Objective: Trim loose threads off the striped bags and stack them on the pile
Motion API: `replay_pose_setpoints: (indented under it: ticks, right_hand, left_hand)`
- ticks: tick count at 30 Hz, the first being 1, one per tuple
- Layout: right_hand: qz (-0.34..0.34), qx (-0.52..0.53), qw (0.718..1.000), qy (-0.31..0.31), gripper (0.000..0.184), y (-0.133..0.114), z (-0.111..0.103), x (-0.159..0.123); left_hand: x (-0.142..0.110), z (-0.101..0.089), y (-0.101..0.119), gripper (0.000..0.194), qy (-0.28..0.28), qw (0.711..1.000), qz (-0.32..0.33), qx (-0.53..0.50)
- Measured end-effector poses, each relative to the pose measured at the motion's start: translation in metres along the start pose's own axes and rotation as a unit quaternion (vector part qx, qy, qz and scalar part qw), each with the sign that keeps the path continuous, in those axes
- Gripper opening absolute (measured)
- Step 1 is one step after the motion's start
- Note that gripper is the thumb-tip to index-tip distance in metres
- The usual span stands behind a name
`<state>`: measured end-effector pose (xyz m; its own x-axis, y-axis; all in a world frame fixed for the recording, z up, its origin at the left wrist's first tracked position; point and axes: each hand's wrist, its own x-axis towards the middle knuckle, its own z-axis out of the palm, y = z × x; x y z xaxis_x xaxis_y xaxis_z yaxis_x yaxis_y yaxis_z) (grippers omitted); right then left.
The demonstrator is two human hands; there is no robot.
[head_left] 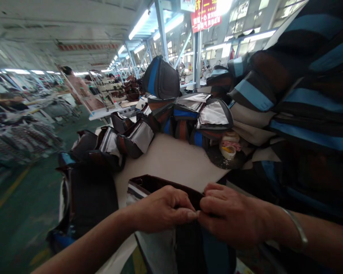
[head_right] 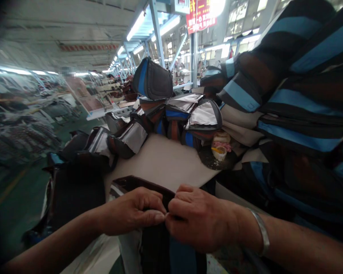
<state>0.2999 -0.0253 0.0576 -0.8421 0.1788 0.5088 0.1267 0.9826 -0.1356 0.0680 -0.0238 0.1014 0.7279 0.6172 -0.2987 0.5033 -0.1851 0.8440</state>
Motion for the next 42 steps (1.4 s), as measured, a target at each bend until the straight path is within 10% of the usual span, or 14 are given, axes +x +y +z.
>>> replay_pose_setpoints:
  ticks: [3, 5, 8, 13, 24, 27, 34, 42]
  right_hand:
    - [0.07, 0.202, 0.976, 0.046, 0.02, -0.002, -0.012, -0.002]
    - [0.194, 0.354, 0.912, 0.069, 0.026, 0.002, -0.023, 0.0]
    - [0.289, 0.418, 0.861, 0.0, 0.029, 0.011, -0.039, 0.007]
    - [0.264, 0.389, 0.873, -0.131, 0.008, 0.012, -0.058, 0.031]
    - [0.197, 0.5, 0.835, -0.117, 0.047, 0.041, -0.034, 0.042]
    - [0.174, 0.546, 0.814, -0.093, 0.039, 0.038, -0.021, 0.04]
    - [0.113, 0.494, 0.862, -0.015, 0.021, 0.014, -0.016, 0.052]
    - [0.158, 0.477, 0.864, -0.02, 0.012, 0.013, -0.02, 0.054]
  left_hand:
    - [-0.003, 0.005, 0.007, 0.023, 0.027, 0.997, 0.047, 0.048]
    - [-0.007, 0.008, 0.016, 0.02, 0.049, 0.994, 0.064, 0.074]
    - [-0.013, 0.011, 0.028, 0.016, 0.089, 0.989, 0.065, 0.096]
    - [-0.012, 0.008, 0.034, 0.013, 0.133, 0.984, 0.079, 0.093]
    - [-0.04, -0.003, -0.008, 0.016, 0.175, 0.967, 0.109, -0.151]
    - [-0.057, -0.006, 0.001, 0.014, 0.138, 0.976, 0.076, -0.147]
    - [-0.065, 0.0, 0.049, 0.029, 0.152, 0.988, -0.03, 0.015]
    - [-0.05, 0.019, 0.043, 0.018, 0.195, 0.975, -0.08, -0.072]
